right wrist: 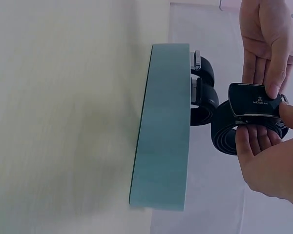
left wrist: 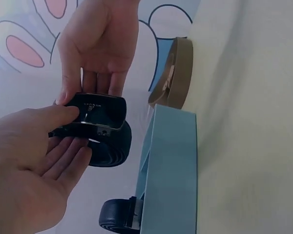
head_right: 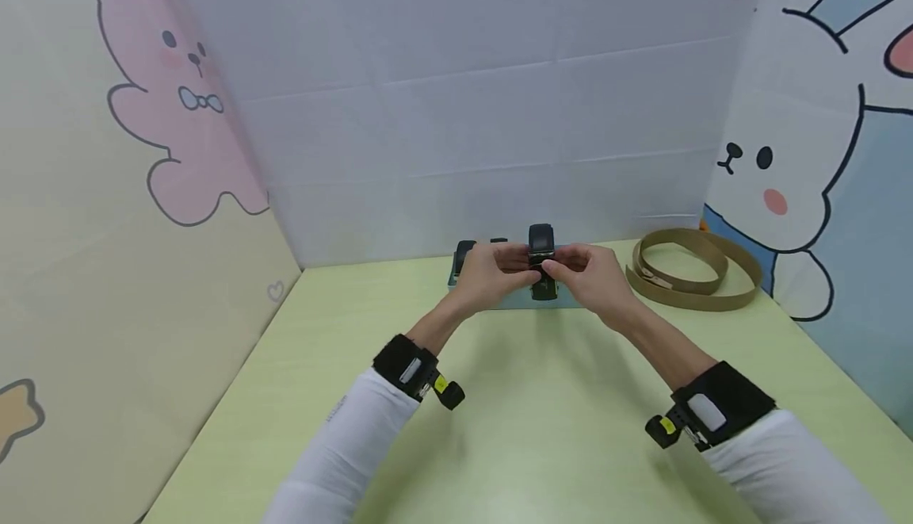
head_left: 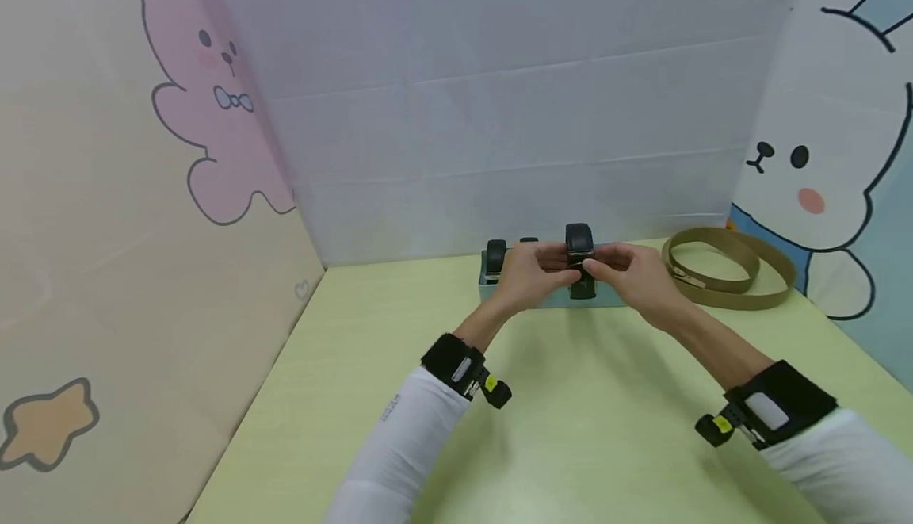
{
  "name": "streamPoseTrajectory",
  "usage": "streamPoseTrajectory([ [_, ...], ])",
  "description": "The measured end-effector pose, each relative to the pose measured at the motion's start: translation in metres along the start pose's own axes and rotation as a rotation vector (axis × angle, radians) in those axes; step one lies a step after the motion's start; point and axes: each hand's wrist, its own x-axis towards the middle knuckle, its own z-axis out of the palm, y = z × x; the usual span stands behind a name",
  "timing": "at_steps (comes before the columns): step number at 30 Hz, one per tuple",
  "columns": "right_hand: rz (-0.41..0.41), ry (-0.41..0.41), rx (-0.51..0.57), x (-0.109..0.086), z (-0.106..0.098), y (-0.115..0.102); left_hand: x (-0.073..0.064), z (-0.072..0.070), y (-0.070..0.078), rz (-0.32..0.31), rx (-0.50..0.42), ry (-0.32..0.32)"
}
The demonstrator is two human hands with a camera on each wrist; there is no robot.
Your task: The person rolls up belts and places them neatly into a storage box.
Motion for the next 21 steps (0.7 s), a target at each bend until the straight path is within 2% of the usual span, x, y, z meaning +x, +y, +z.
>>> streamPoseTrajectory([
  [4, -0.015, -0.020, -0.020, 0.016, -0.001, 0.009, 0.015, 0.005, -0.007, -0.006, 0.062, 0.019],
  [9, -0.104, -0.028, -0.136, 0.033, -0.002, 0.017, 0.028, 0.015, -0.020, 0.024, 0.123, 0.085],
  [14, -0.165, 0.001, -0.209, 0.048, 0.000, 0.025, 0.038, 0.026, -0.029, 0.072, 0.277, 0.169],
  [18, -0.164, 0.014, -0.241, 0.055, 0.005, 0.036, 0.041, 0.034, -0.036, 0.053, 0.394, 0.218],
  [21, -0.143, 0.016, -0.276, 0.057, 0.009, 0.044, 0.040, 0.040, -0.041, 0.023, 0.423, 0.236],
])
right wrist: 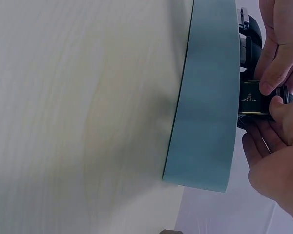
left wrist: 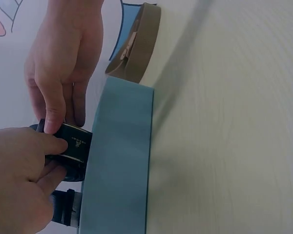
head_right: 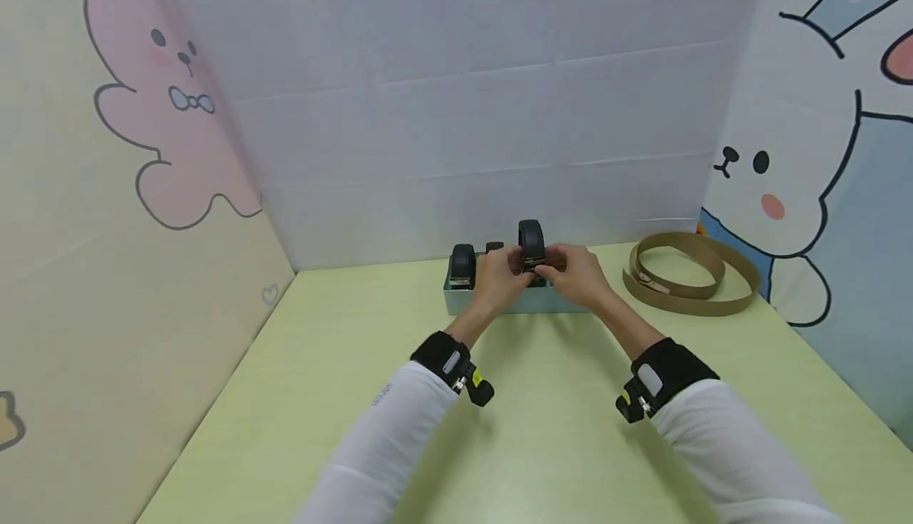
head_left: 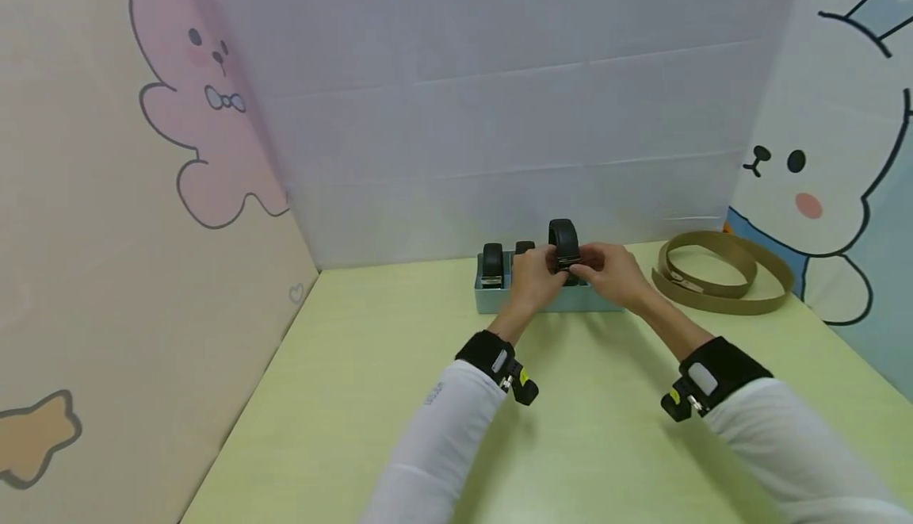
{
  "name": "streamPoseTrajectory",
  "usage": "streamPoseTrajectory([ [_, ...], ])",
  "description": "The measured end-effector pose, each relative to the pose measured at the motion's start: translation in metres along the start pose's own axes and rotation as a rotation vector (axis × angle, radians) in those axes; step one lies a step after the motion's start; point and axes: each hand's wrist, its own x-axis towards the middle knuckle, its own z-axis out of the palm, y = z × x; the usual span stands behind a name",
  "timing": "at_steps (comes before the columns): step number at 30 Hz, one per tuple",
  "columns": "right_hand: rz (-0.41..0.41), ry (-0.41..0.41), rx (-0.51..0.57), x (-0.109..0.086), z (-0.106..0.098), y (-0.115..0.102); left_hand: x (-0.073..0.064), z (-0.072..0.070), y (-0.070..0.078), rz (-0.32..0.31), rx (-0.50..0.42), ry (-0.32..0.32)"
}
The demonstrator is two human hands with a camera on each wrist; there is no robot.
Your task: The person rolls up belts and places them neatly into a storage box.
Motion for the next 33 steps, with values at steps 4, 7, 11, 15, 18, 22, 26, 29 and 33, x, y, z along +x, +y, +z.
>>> streamPoseTrajectory([
  [4, -0.003, -0.006, -0.048, -0.001, 0.006, 0.004, -0.006, 0.003, -0.002, -0.018, -0.018, -0.010],
  [7, -0.025, -0.011, -0.083, -0.002, 0.009, 0.006, -0.008, 0.004, -0.003, -0.023, -0.041, -0.033],
  [11, -0.045, -0.034, -0.132, -0.002, 0.011, 0.009, -0.004, 0.014, -0.014, -0.012, -0.005, -0.071],
  [15, -0.036, -0.057, -0.163, 0.000, 0.012, 0.009, -0.004, 0.014, -0.013, -0.010, 0.056, -0.130],
  [18, -0.017, -0.075, -0.174, 0.001, 0.013, 0.009, -0.008, 0.005, -0.002, -0.046, 0.099, -0.188],
  [22, 0.025, -0.097, -0.178, 0.002, 0.015, 0.008, -0.007, 0.005, 0.000, -0.071, 0.157, -0.251],
  [26, 0.046, -0.104, -0.180, 0.001, 0.015, 0.005, 0.002, 0.016, -0.006, -0.059, 0.248, -0.316],
  [29, 0.045, -0.115, -0.188, 0.000, 0.014, 0.001, 0.013, 0.033, -0.020, -0.010, 0.367, -0.384],
  [33, 0.005, -0.113, -0.207, -0.004, 0.013, -0.002, 0.019, 0.050, -0.033, 0.092, 0.505, -0.421],
])
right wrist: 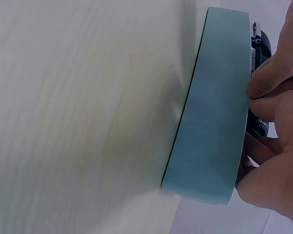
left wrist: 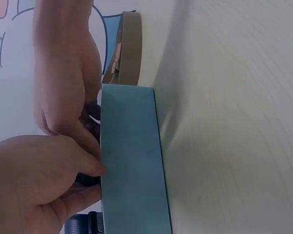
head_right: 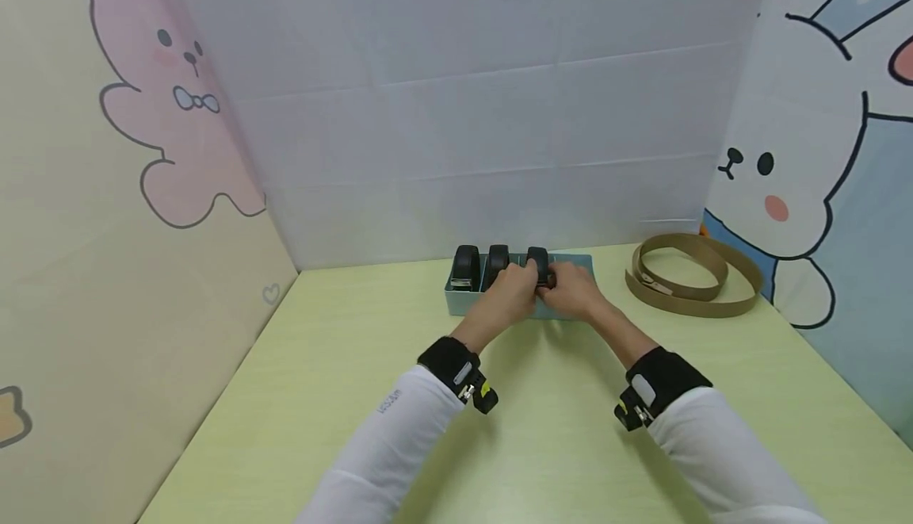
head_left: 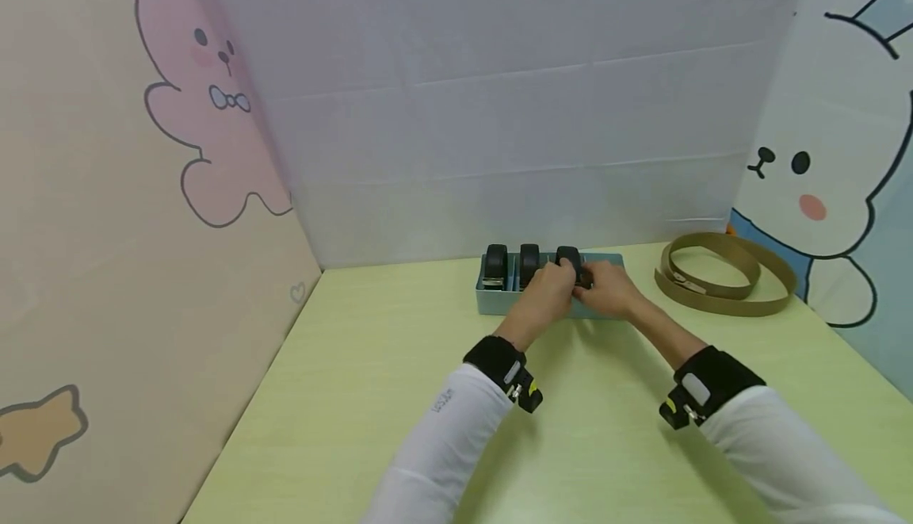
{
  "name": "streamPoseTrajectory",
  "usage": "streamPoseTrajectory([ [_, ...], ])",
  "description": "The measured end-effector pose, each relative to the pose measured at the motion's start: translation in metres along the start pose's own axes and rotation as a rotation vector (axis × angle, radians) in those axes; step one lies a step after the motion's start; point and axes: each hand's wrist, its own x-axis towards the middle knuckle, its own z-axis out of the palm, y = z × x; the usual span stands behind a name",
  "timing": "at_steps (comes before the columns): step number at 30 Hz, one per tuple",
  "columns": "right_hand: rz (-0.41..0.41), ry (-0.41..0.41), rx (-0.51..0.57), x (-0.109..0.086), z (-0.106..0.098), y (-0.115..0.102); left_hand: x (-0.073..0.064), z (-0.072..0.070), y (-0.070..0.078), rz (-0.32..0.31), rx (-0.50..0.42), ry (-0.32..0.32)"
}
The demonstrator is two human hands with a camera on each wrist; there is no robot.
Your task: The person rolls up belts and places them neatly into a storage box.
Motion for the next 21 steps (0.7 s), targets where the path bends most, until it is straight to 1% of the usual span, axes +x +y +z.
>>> streamPoseTrajectory([
  [2, -0.042, 0.017, -0.020, -0.004, 0.000, 0.001, -0.004, -0.002, 0.003, 0.005, 0.037, 0.009],
  [3, -0.066, 0.030, -0.032, -0.008, 0.001, 0.002, -0.008, -0.006, 0.005, 0.003, 0.035, 0.004],
  [4, -0.087, 0.044, -0.042, -0.011, 0.000, 0.004, -0.011, -0.007, 0.006, -0.011, 0.038, 0.005],
  [5, -0.110, 0.060, -0.053, -0.016, 0.000, 0.006, -0.016, -0.011, 0.008, -0.021, 0.038, 0.011],
  [6, -0.127, 0.076, -0.057, -0.021, -0.001, 0.007, -0.023, -0.019, 0.012, -0.037, 0.034, 0.008],
  [7, -0.143, 0.094, -0.064, -0.026, -0.003, 0.011, -0.031, -0.025, 0.017, -0.057, 0.033, 0.021],
  [8, -0.154, 0.113, -0.068, -0.032, -0.005, 0.014, -0.038, -0.031, 0.022, -0.073, 0.040, 0.039],
  [9, -0.161, 0.124, -0.071, -0.039, -0.009, 0.017, -0.044, -0.036, 0.028, -0.085, 0.059, 0.070],
  [10, -0.166, 0.134, -0.075, -0.046, -0.013, 0.021, -0.050, -0.040, 0.033, -0.085, 0.089, 0.116],
  [11, -0.171, 0.143, -0.082, -0.054, -0.017, 0.026, -0.057, -0.047, 0.040, -0.072, 0.119, 0.163],
  [12, -0.170, 0.149, -0.095, -0.061, -0.023, 0.031, -0.061, -0.052, 0.046, -0.051, 0.147, 0.208],
  [13, -0.169, 0.156, -0.114, -0.068, -0.029, 0.038, -0.063, -0.053, 0.052, -0.016, 0.184, 0.265],
  [15, -0.158, 0.167, -0.155, -0.083, -0.042, 0.052, -0.063, -0.053, 0.063, 0.088, 0.220, 0.342],
  [16, -0.149, 0.172, -0.176, -0.089, -0.049, 0.060, -0.061, -0.052, 0.069, 0.153, 0.226, 0.363],
  [17, -0.140, 0.182, -0.199, -0.095, -0.055, 0.069, -0.059, -0.051, 0.075, 0.219, 0.219, 0.360],
  [18, -0.129, 0.193, -0.218, -0.100, -0.060, 0.077, -0.056, -0.050, 0.081, 0.281, 0.206, 0.338],
  [20, -0.111, 0.209, -0.254, -0.109, -0.072, 0.093, -0.048, -0.044, 0.096, 0.373, 0.169, 0.259],
  [21, -0.102, 0.214, -0.272, -0.113, -0.077, 0.101, -0.043, -0.041, 0.104, 0.401, 0.153, 0.209],
])
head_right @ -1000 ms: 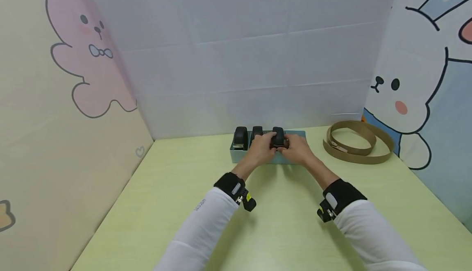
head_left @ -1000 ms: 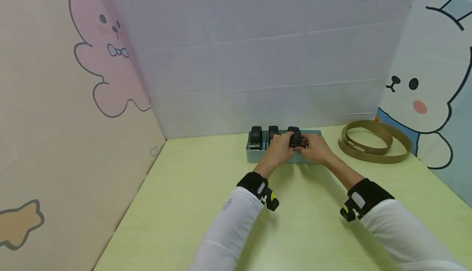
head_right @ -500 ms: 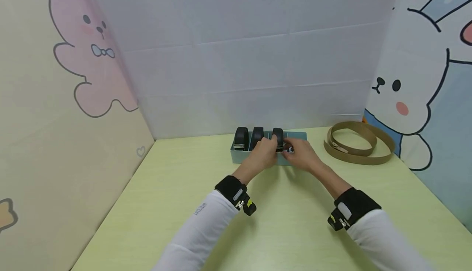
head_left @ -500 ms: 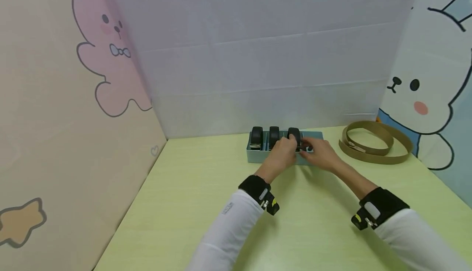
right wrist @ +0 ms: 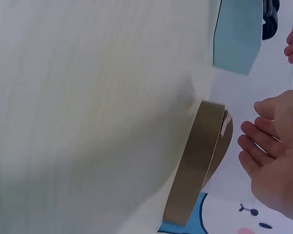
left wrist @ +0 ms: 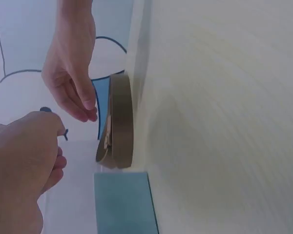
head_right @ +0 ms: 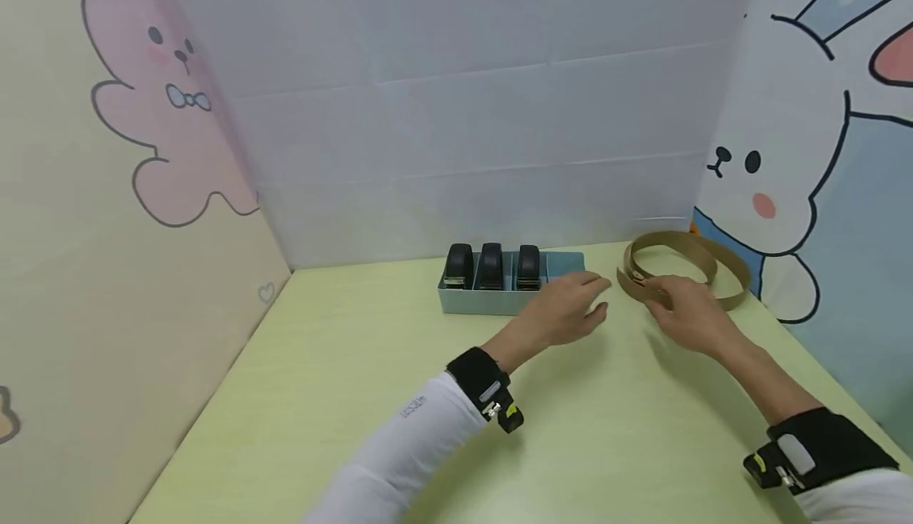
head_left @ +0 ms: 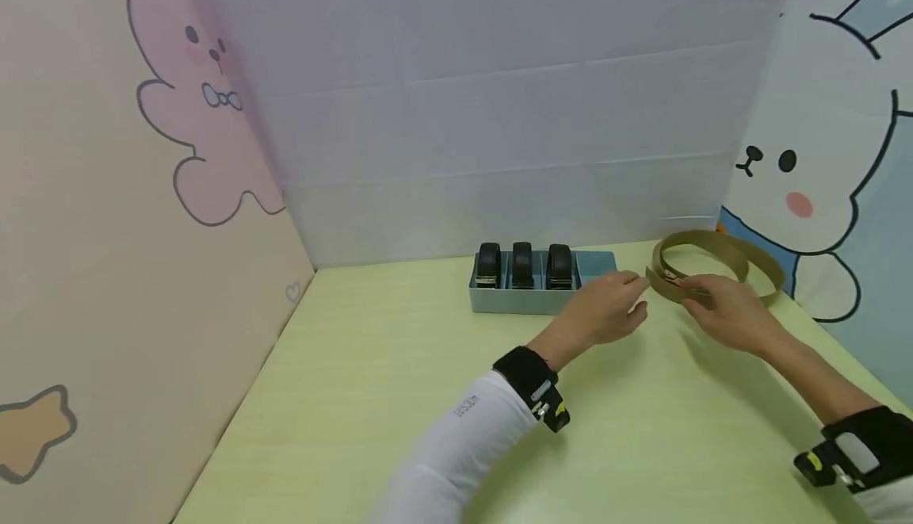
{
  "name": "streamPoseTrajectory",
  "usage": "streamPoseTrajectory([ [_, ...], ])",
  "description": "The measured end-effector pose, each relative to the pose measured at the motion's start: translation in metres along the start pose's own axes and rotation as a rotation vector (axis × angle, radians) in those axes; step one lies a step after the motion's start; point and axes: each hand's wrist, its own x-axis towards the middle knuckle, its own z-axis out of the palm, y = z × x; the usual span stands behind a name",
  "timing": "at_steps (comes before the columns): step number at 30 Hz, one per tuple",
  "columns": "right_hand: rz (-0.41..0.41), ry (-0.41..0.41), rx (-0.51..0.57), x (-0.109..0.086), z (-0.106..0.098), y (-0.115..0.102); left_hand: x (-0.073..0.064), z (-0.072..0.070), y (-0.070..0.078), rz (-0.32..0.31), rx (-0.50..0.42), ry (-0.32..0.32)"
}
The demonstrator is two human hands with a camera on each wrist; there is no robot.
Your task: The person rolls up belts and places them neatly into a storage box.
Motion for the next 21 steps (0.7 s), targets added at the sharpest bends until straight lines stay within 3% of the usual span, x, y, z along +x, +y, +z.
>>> streamPoseTrajectory([
  [5, 0.025, -0.036, -0.090, -0.008, -0.015, 0.034, 0.036, 0.027, 0.031, 0.011, -0.067, -0.187],
  [9, 0.066, -0.115, -0.122, -0.011, -0.014, 0.076, 0.058, 0.048, 0.051, 0.002, -0.030, -0.226],
  [14, -0.010, -0.063, -0.172, -0.011, 0.036, 0.173, 0.071, 0.064, 0.063, -0.052, 0.121, -0.222],
  [16, -0.044, -0.030, -0.206, -0.009, 0.054, 0.197, 0.072, 0.067, 0.065, -0.084, 0.159, -0.239],
  [18, -0.059, -0.063, -0.177, -0.006, 0.055, 0.196, 0.073, 0.070, 0.067, -0.108, 0.167, -0.265],
  [21, -0.056, -0.060, -0.173, -0.005, 0.042, 0.168, 0.075, 0.073, 0.068, -0.113, 0.183, -0.279],
])
